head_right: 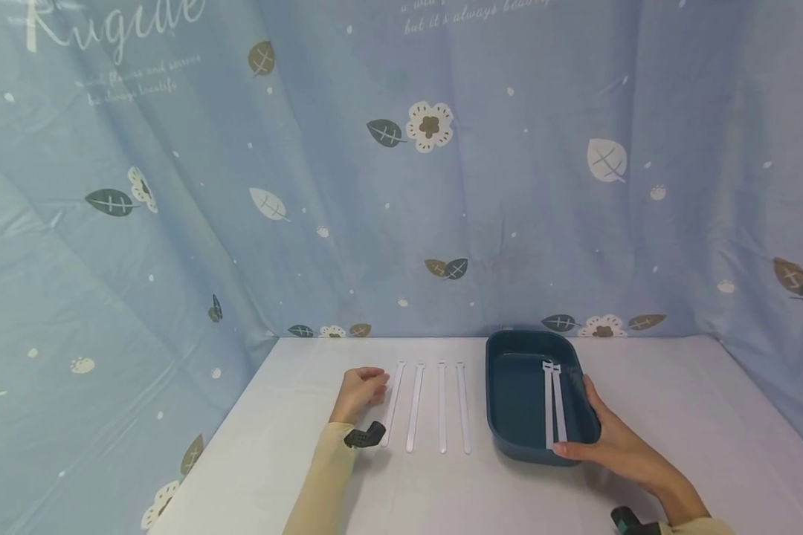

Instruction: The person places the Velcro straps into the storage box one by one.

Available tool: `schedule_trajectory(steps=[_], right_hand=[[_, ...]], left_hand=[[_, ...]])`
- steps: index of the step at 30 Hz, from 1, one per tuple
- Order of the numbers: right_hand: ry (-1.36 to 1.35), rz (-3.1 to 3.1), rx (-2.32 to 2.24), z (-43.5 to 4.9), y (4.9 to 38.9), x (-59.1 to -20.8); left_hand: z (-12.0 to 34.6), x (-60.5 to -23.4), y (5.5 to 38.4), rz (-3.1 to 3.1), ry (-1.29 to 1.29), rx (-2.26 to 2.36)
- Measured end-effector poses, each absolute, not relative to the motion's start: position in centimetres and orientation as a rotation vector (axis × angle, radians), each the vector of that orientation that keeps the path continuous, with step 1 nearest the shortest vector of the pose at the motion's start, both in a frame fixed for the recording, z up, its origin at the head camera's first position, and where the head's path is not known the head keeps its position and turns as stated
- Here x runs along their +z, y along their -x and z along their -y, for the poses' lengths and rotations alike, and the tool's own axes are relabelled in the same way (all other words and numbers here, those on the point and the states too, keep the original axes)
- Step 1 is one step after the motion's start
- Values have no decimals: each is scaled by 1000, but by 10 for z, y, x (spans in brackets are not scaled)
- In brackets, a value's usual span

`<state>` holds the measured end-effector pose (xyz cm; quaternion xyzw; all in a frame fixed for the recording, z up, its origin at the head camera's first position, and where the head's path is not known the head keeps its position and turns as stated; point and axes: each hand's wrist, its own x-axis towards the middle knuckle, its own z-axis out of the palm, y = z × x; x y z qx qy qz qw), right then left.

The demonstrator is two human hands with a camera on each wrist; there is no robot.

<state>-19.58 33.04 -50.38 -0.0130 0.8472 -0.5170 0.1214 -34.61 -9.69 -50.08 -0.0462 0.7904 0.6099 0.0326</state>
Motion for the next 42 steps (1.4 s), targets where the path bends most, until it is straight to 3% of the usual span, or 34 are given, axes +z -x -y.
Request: schedule_trajectory(steps=[42], right_hand=[[-1,-2469,-1513,-328,197,-504]], left_hand=[[82,-500,339,-2737,7,1476]])
